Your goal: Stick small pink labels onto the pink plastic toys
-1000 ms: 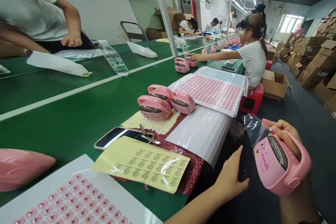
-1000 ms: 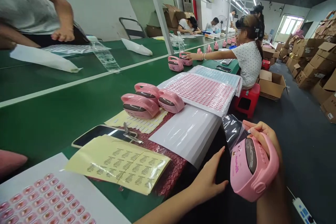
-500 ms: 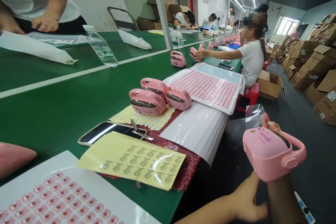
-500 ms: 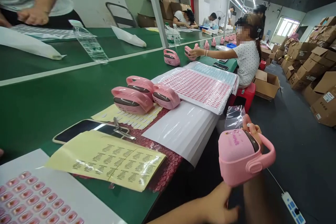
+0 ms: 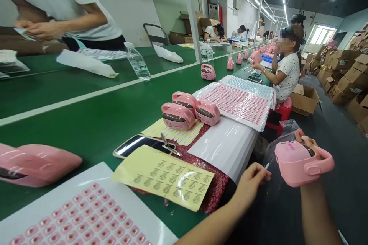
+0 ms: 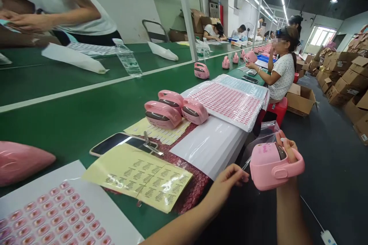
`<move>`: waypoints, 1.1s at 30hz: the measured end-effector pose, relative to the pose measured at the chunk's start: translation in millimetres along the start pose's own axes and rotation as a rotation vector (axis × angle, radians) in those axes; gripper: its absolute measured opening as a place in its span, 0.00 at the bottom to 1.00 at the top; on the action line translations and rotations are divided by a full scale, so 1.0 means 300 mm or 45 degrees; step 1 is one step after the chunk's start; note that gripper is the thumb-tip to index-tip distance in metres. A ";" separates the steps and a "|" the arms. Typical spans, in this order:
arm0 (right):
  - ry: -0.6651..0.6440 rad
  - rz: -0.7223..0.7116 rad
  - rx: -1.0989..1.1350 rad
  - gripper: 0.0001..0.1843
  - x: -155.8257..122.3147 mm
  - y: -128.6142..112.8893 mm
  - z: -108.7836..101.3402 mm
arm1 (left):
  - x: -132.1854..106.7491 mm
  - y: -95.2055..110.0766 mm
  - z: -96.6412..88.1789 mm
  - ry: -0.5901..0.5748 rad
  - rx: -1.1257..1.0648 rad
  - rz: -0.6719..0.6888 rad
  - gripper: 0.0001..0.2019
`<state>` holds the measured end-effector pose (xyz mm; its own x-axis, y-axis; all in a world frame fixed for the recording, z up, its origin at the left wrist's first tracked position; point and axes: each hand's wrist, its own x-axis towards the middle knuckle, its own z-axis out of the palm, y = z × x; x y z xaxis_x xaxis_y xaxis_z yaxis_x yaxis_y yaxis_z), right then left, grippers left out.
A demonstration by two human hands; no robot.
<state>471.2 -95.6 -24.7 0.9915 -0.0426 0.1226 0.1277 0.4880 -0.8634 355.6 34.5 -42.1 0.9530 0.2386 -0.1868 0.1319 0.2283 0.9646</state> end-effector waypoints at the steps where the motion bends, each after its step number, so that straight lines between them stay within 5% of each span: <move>1: -0.026 0.020 -0.005 0.13 0.021 0.002 0.013 | 0.009 0.025 -0.041 0.017 0.031 -0.004 0.20; 8: -0.412 0.230 -0.235 0.18 0.187 0.136 0.217 | 0.079 0.172 -0.330 0.322 0.554 0.025 0.13; 16: -0.622 0.343 -0.611 0.15 0.296 0.360 0.429 | 0.195 0.218 -0.580 0.630 1.285 -0.142 0.08; 24: -0.740 0.096 -0.808 0.15 0.294 0.464 0.513 | 0.244 0.173 -0.621 0.614 1.671 -0.358 0.14; 28: -0.876 -0.128 -0.776 0.03 0.258 0.465 0.590 | 0.242 0.158 -0.623 0.618 1.810 -0.368 0.15; 33: -1.010 -0.333 -0.751 0.05 0.171 0.499 0.697 | 0.159 0.219 -0.591 0.623 1.944 -0.263 0.13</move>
<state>536.4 157.4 -45.3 0.6573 0.6079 0.4454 0.5412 0.0304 -0.8403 361.3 228.3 -20.6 0.7512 0.6552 -0.0802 0.6594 -0.7393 0.1365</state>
